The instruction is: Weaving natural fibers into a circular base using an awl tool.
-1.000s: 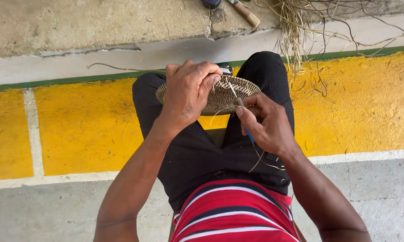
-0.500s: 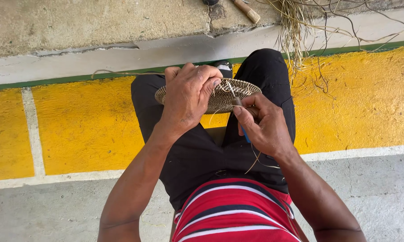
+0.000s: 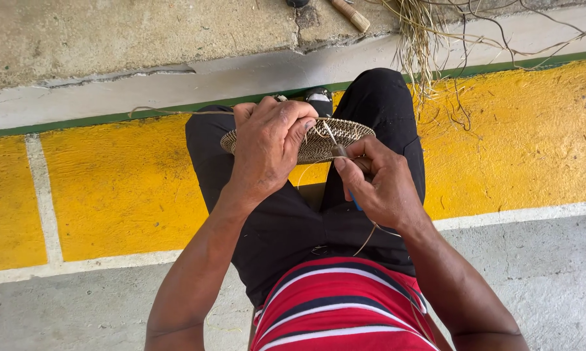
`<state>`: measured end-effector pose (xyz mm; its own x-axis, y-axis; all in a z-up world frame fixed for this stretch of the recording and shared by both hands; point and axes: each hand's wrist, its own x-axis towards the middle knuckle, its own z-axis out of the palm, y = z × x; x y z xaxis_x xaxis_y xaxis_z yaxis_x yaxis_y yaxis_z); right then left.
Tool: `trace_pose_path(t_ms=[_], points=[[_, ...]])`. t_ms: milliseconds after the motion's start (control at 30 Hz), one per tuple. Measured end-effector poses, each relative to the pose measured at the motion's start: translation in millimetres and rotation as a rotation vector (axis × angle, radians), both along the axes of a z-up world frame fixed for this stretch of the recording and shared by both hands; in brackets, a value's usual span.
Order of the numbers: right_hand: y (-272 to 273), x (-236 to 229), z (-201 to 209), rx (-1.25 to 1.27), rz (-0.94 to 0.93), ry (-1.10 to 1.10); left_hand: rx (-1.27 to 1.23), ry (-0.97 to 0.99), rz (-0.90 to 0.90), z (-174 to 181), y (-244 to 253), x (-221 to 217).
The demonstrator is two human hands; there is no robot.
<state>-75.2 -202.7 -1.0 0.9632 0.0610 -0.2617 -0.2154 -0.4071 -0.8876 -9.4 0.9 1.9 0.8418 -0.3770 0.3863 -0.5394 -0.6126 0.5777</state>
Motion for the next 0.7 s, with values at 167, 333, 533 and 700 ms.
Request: trace_pose_path(t_ms=[167,333,533,700], points=[[3.1,-2.5,2.1,0.04,-0.005,0.009,-0.013,-0.023,-0.008,-2.2,0.3,-3.2],[6.1,-3.2,-3.8,0.203,-0.023,0.014,-0.003,-0.07,-0.012,0.1,0.3,-8.7],[-8.1,4.4,-2.0,0.517,-0.04,0.176,-0.013,-0.057,0.0,-4.2,-1.9,-6.7],[-27.3,-23.0,6.9,0.088,0.193,0.12,-0.04,-0.083,0.064,-19.5,-1.1,8.4]])
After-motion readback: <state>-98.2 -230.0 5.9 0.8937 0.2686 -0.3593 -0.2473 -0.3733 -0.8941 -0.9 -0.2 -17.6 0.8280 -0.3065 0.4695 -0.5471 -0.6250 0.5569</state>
